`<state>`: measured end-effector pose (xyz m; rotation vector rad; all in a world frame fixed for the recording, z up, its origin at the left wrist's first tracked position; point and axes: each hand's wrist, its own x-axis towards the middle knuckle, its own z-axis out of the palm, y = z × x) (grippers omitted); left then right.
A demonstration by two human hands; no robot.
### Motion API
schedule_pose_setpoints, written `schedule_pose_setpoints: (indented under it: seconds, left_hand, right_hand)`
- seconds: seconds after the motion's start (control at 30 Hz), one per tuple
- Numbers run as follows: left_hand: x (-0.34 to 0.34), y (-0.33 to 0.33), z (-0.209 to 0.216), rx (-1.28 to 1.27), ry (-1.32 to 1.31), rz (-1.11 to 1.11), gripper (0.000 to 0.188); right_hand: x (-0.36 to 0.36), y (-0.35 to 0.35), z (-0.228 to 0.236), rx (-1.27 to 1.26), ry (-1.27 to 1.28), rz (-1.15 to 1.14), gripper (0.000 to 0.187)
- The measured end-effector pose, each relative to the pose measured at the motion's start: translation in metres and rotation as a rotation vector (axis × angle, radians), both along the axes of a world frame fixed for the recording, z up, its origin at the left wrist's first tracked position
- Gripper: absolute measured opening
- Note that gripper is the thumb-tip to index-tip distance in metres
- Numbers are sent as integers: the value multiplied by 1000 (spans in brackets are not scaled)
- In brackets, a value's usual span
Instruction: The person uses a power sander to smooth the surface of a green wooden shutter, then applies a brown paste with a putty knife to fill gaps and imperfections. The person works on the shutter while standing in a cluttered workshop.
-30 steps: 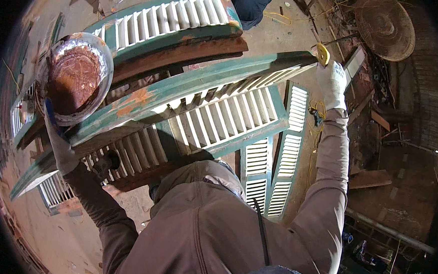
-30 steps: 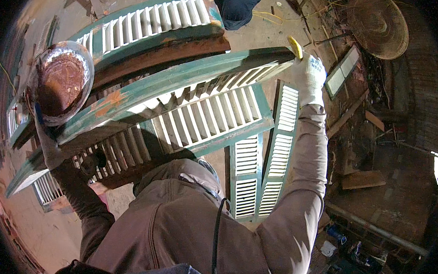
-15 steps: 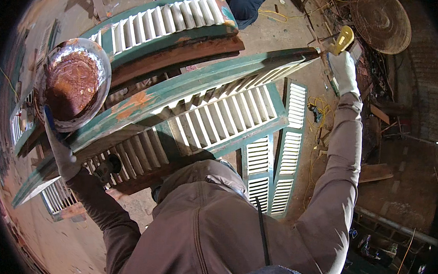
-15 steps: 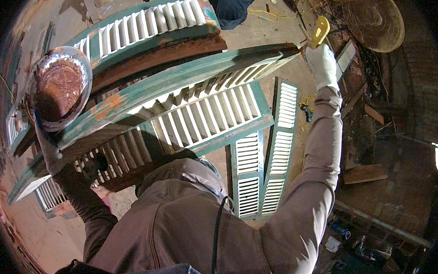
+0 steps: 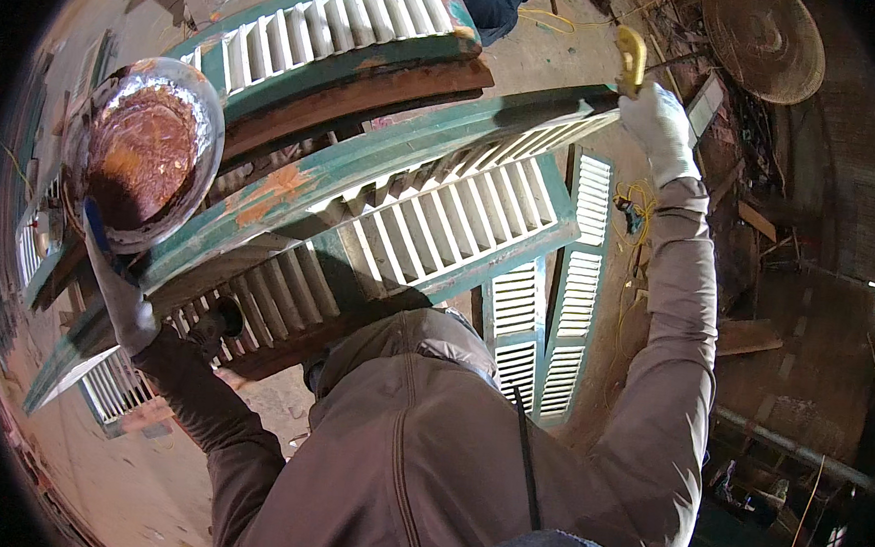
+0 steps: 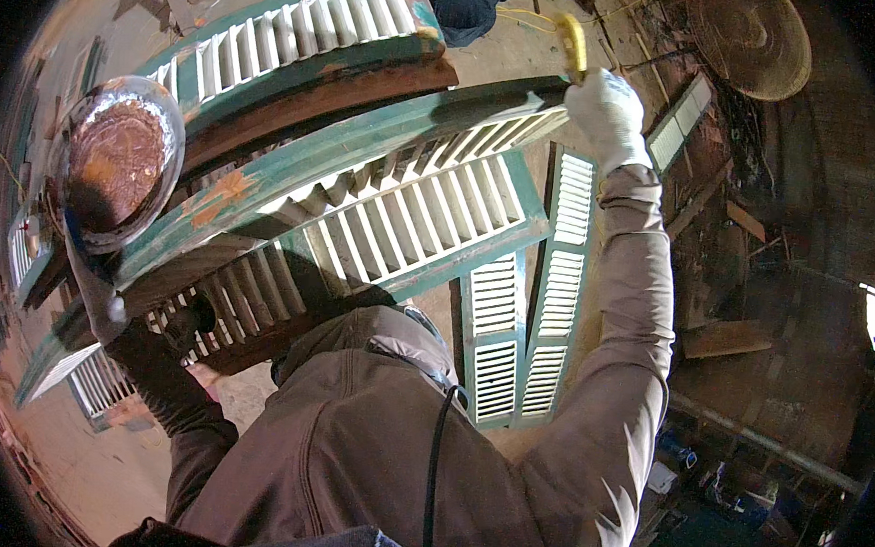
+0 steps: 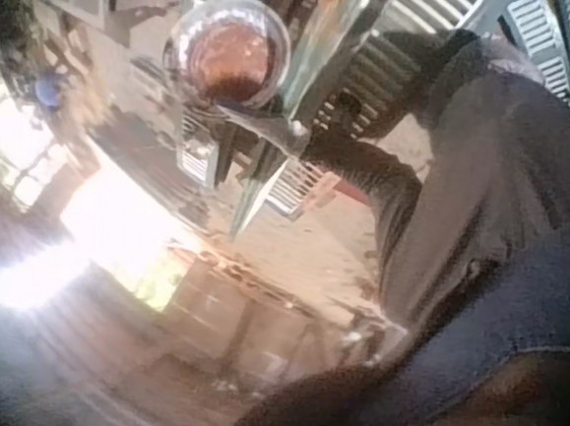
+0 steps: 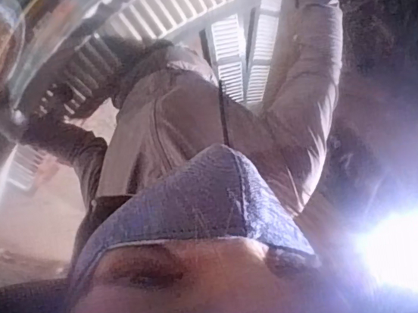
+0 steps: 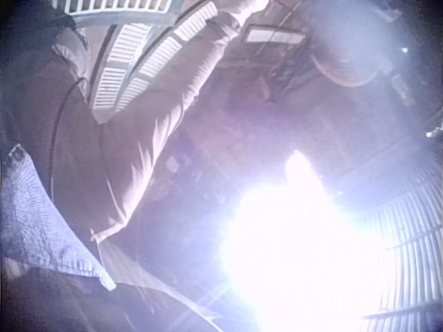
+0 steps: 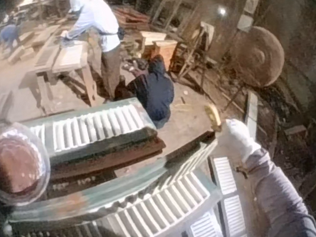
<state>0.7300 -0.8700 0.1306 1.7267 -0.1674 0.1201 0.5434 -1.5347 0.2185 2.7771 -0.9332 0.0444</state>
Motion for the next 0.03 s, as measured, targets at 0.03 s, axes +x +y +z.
schedule_pose_setpoints:
  seconds: [0.03]
  left_hand:
    - [1, 0, 1, -1, -3, -3, 56]
  right_hand:
    - [0, 11, 2, 94, -43, 46, 38]
